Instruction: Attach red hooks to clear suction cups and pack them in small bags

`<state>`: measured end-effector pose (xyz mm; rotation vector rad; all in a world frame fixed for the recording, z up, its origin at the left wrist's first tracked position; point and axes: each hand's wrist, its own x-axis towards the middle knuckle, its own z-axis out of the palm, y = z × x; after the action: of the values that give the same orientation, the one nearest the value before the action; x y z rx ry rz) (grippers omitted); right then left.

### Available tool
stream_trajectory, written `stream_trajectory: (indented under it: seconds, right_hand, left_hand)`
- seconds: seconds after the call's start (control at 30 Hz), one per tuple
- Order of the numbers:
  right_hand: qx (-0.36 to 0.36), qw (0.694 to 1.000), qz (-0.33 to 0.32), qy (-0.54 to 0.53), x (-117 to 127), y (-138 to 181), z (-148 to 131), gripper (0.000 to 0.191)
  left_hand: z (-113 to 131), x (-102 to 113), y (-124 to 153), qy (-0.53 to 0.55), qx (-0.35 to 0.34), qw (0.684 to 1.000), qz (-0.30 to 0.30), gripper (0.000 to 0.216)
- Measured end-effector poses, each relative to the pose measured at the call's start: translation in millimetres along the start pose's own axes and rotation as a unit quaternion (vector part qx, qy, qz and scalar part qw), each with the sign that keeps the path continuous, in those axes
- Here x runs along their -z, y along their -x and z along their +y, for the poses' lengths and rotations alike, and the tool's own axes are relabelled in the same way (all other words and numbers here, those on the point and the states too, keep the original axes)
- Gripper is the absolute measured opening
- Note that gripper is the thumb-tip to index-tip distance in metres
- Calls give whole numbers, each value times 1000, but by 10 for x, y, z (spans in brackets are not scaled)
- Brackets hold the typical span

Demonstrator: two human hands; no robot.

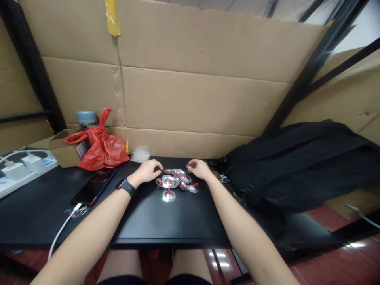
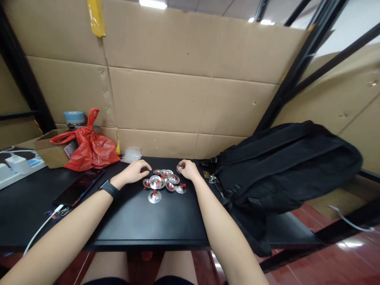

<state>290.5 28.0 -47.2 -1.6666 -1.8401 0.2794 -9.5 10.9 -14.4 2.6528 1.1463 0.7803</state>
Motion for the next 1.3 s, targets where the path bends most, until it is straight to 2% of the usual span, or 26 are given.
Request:
stream_trajectory:
  seconds: [0.07,0.13,0.27,0.37,0.47,0.6,0.7,0.87,1.03,1.13,1.23,1.3]
  right_hand:
    - [1,1000,-6,4,-6,-4,23,18]
    - [5,1000,-11,6,0,-6,30,17]
    - [15,1000,-7,9,15,-4,-23,19]
    - [60,998,-2,0,22,24,-142,19]
    - [128,991,-21,-26,49,99,-318,25]
    - [196,973,-98,-73,115,242,-588,43]
    - [221,959,-130,-121,136,327,-765,44]
    - [214,960,-88,-160,74,382,-896,42]
    - [233,958,-88,-139,33,386,-891,48]
    - [246,956,-83,-133,37,388,-891,48]
    - [229,959,-70,-153,37,389,-897,48]
    - [209,960,-62,-176,31,391,-903,49]
  left_hand:
    - [104,-13,-13,72,-66,994,-48,19]
    - [202,-14,-18,98,-110,985,-90,19]
    - [308,-28,-5,76,-120,984,-105,14]
    - [321,-62,4,72,-115,986,-96,10]
    - [310,-103,-6,89,-94,990,-61,7]
    - [256,-144,-44,138,-11,990,43,8]
    - [205,-154,-67,162,21,982,93,10]
    - [201,-145,-68,194,30,973,120,13]
    - [291,-140,-52,203,37,972,112,11]
    - [303,-151,-62,214,40,968,129,12]
    - [253,-173,-85,234,68,956,165,15]
    - [209,-193,-96,234,89,955,159,16]
